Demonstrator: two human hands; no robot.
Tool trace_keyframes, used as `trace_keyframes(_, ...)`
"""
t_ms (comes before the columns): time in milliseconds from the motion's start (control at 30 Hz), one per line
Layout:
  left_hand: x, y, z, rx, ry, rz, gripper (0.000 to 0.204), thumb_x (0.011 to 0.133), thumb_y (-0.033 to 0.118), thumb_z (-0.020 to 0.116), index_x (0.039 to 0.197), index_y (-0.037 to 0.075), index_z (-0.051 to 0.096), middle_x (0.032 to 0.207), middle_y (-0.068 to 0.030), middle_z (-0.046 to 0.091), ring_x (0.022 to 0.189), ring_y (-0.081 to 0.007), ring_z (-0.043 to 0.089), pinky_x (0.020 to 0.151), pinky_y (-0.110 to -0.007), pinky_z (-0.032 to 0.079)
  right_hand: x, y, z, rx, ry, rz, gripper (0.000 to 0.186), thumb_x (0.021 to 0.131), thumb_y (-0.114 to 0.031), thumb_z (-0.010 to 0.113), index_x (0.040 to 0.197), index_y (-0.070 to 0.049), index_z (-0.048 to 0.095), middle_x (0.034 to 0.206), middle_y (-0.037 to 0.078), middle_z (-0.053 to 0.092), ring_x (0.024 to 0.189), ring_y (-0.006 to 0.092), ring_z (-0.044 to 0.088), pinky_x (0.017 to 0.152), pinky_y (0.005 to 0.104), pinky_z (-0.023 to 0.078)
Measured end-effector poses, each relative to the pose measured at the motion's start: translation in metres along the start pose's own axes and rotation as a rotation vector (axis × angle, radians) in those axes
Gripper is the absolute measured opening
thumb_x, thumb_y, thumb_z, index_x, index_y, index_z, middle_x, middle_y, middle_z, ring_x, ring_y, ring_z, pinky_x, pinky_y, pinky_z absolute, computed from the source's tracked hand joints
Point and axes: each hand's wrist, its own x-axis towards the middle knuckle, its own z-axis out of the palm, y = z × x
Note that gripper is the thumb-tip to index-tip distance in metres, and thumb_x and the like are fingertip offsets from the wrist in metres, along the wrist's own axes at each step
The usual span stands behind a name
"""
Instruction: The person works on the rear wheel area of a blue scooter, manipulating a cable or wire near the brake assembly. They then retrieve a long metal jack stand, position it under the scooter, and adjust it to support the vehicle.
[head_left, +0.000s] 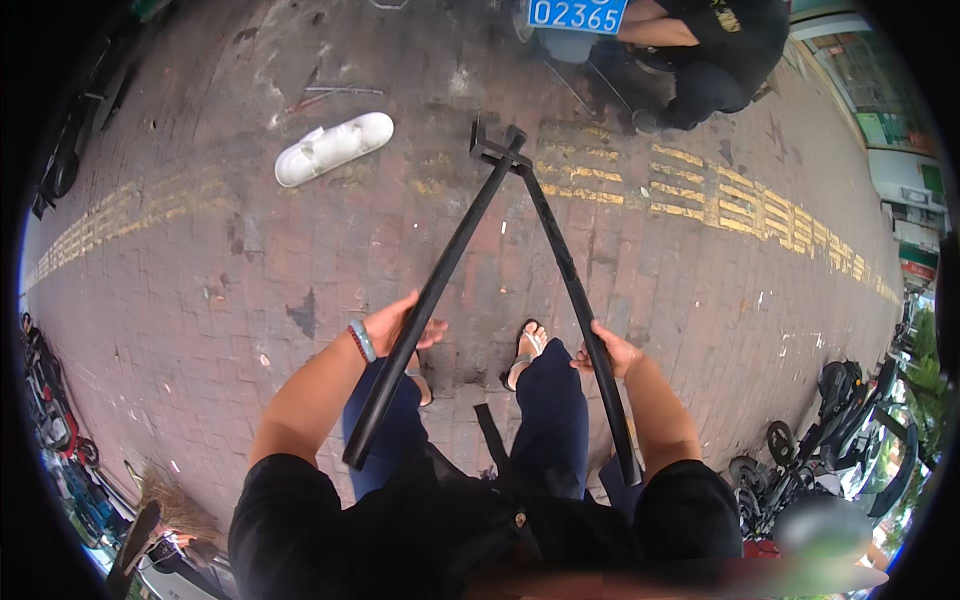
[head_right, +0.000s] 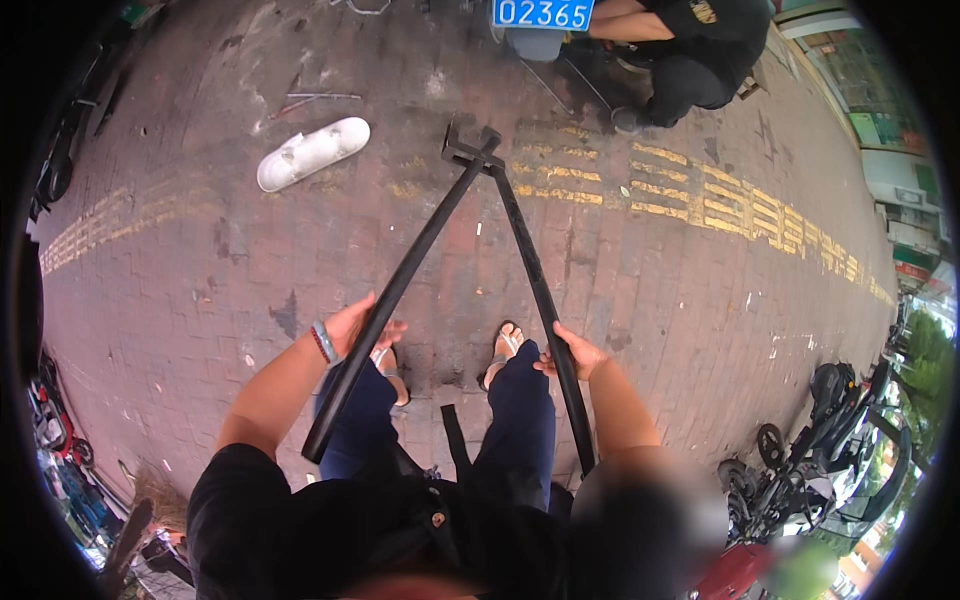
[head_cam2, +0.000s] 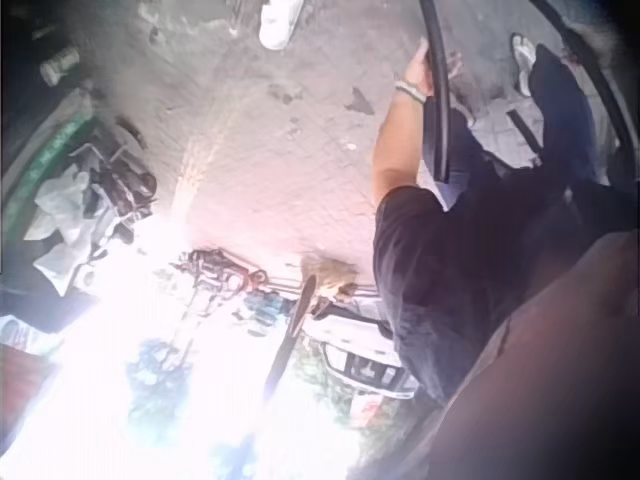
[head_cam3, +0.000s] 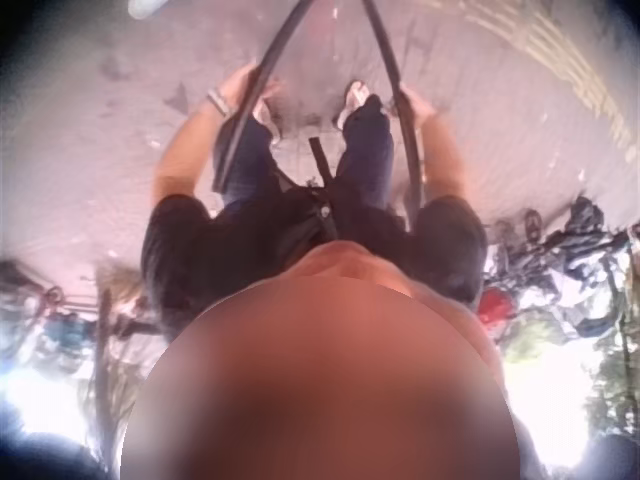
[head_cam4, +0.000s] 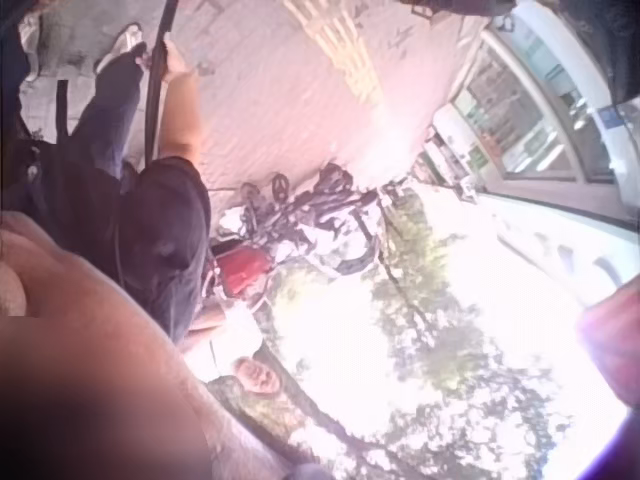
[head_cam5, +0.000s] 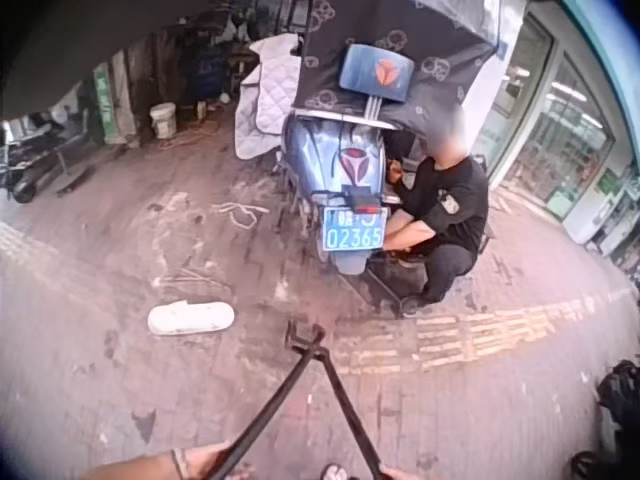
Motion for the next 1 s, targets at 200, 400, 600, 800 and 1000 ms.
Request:
trace_keyframes(200,0.079,-0.009,-0.028,0.389,0.233,-0.011,0.04,0.087,0.034,0.062,0.115,0.008,0.05,0.077,-0.0061,0.055,0.058,-0.0138,0.055,0.049,-0.029,0.05,0.026,-0.004,-0.062,-0.248,0.184,-0.219,0.042,0.082,-0.038,0.067,0.103,-0.003,0.054,0.068,0.008,0.057,0.049,0.0143,0.052,0.045,0.0249,0.044)
trace_keyframes(400,0.094,-0.016,-0.041,0.49,0.257,0.163,0.03,0.08,0.02,0.071,0.095,0.005,0.051,0.063,-0.0007,0.05,0.049,-0.0105,0.05,0.043,-0.024,0.041,0.031,-0.019,-0.093,-0.406,0.2,-0.405,0.016,0.076,-0.003,0.064,0.088,-0.004,0.054,0.06,0.003,0.052,0.043,0.0125,0.048,0.04,0.0246,0.039)
trace_keyframes(600,0.13,-0.014,-0.047,0.595,0.211,0.318,0.035,0.078,0.019,0.073,0.1,0.004,0.05,0.067,-0.0006,0.052,0.051,-0.0089,0.051,0.046,-0.022,0.043,0.057,-0.024,-0.13,-0.436,0.25,-0.59,0.02,0.075,-0.003,0.065,0.092,-0.003,0.054,0.058,0.003,0.052,0.043,0.0111,0.048,0.039,0.0242,0.039)
trace_keyframes(800,0.152,-0.007,-0.011,0.616,0.27,0.41,0.032,0.077,0.018,0.073,0.097,0.005,0.051,0.068,-0.0001,0.052,0.052,-0.0082,0.051,0.046,-0.022,0.044,0.051,-0.041,-0.152,-0.483,0.3,-0.7,0.021,0.076,-0.004,0.064,0.095,-0.003,0.054,0.059,0.002,0.051,0.045,0.0107,0.049,0.041,0.0244,0.04)
trace_keyframes(1000,0.171,0.002,0.018,0.669,0.295,0.443,0.029,0.078,0.02,0.073,0.093,0.005,0.053,0.066,0.0005,0.051,0.053,-0.0076,0.051,0.047,-0.022,0.044,0.039,-0.06,-0.164,-0.499,0.332,-0.732,0.021,0.076,-0.005,0.064,0.094,-0.003,0.054,0.061,0.002,0.051,0.047,0.0106,0.049,0.041,0.0246,0.04)
